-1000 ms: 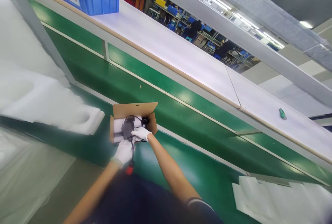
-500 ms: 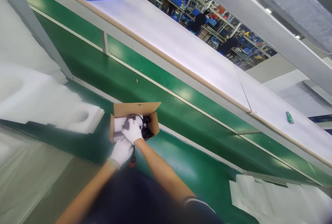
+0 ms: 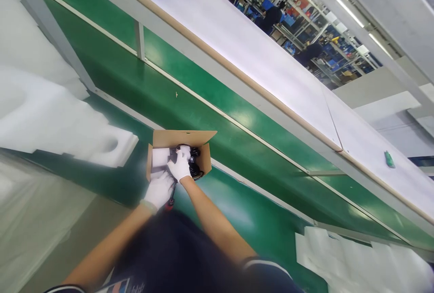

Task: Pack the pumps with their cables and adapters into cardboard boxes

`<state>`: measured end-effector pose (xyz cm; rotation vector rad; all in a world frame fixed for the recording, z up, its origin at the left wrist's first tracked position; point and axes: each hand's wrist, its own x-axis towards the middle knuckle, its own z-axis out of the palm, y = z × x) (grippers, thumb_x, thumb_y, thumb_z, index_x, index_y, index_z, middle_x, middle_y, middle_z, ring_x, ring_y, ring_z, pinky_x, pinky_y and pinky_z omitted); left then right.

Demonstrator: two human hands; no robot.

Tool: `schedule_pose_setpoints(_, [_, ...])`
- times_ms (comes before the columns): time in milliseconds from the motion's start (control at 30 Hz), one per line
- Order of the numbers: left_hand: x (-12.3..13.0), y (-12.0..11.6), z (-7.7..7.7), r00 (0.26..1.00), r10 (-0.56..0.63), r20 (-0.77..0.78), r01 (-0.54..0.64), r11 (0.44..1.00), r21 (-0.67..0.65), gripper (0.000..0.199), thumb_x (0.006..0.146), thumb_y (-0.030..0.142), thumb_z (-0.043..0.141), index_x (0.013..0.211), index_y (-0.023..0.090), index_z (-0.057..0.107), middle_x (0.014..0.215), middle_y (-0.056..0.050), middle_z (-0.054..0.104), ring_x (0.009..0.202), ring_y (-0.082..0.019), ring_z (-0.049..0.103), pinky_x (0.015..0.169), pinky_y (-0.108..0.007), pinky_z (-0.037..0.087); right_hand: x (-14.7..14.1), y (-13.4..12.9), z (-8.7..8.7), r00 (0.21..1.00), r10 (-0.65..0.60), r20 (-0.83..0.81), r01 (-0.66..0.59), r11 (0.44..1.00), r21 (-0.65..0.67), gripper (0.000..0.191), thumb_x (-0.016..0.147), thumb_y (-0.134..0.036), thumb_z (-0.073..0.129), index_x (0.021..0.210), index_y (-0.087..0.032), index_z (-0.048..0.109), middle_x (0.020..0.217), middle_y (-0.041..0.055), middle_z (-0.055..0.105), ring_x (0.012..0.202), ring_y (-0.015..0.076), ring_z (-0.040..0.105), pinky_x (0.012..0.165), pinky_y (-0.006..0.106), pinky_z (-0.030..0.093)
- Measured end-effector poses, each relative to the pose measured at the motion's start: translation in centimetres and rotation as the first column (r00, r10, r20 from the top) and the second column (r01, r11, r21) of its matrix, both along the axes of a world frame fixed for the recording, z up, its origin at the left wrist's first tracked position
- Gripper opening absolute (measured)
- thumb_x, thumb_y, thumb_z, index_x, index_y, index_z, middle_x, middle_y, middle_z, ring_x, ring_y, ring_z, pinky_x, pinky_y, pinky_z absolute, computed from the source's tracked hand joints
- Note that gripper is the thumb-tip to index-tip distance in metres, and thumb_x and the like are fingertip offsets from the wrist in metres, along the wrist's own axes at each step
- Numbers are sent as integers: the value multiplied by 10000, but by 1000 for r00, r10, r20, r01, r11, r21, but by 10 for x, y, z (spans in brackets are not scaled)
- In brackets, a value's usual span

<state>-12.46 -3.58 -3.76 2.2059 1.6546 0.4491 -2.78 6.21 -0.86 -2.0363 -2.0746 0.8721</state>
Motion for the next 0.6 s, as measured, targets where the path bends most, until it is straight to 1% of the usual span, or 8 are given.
schedule_pose_setpoints(67, [-2,-1,-1,1000,2,24,-3,1000,25,314,855,186,451,1094,178,654,1273,-133,575,1192,-273,518,852,-415,480,-1,-2,1,992,45,122,-53,996,66,626,792,-351,540,1369,-182,363,1233,164,473,961,270,599,820,418,504])
schedule_pose_setpoints(200, [-5,-5,-2,999,-11,41,9,999,32,332,858,146,423,1094,164,656,1259,-148,586,1206,-264,516,892,-431,480,1,-10,1,941,149,304,-204,966,156,660,807,-350,528,1411,-182,323,1302,209,396,1057,320,526,806,465,488])
schedule_pose_setpoints(333, [-7,-6,2,997,-10,75,13,999,-35,322,868,123,386,1011,114,674,1256,-187,580,1264,-274,466,968,-436,442,6,-6,1,926,187,329,-269,937,224,687,807,-291,546,1432,-128,310,1346,247,355,1165,342,440,934,511,415])
schedule_pose_setpoints(400, [-10,-2,8,992,5,126,8,995,-104,290,868,145,406,961,113,679,1269,-190,571,1283,-281,445,1005,-429,414,10,0,1,962,150,227,-205,949,240,708,784,-269,566,1420,-71,326,1350,255,364,1214,338,406,1009,500,364])
schedule_pose_setpoints(500, [-16,8,24,972,52,230,-2,976,-216,237,860,213,458,939,168,677,1213,-128,616,1198,-266,520,992,-395,423,19,5,1,990,30,-138,-9,988,152,711,747,-292,586,1397,-99,373,1369,201,405,1220,293,437,1045,458,358])
schedule_pose_setpoints(533, [-17,12,29,963,74,259,-8,969,-246,233,864,235,459,941,188,674,1169,-105,638,1143,-258,554,972,-385,434,23,6,2,953,-34,-302,70,991,110,698,739,-305,584,1387,-132,391,1368,167,432,1222,268,449,1051,441,361])
schedule_pose_setpoints(567, [-17,17,34,955,95,281,-17,963,-269,241,875,252,445,950,202,669,1126,-87,655,1096,-250,577,954,-378,440,27,6,5,876,-102,-472,152,986,70,682,732,-320,580,1372,-161,406,1362,135,458,1226,245,457,1058,423,361])
schedule_pose_setpoints(600, [-15,22,38,949,113,295,-27,959,-282,259,891,261,419,968,211,662,1097,-76,663,1060,-242,591,940,-371,444,31,6,9,761,-160,-628,230,973,32,670,724,-334,580,1356,-178,420,1358,110,478,1233,225,460,1065,404,359])
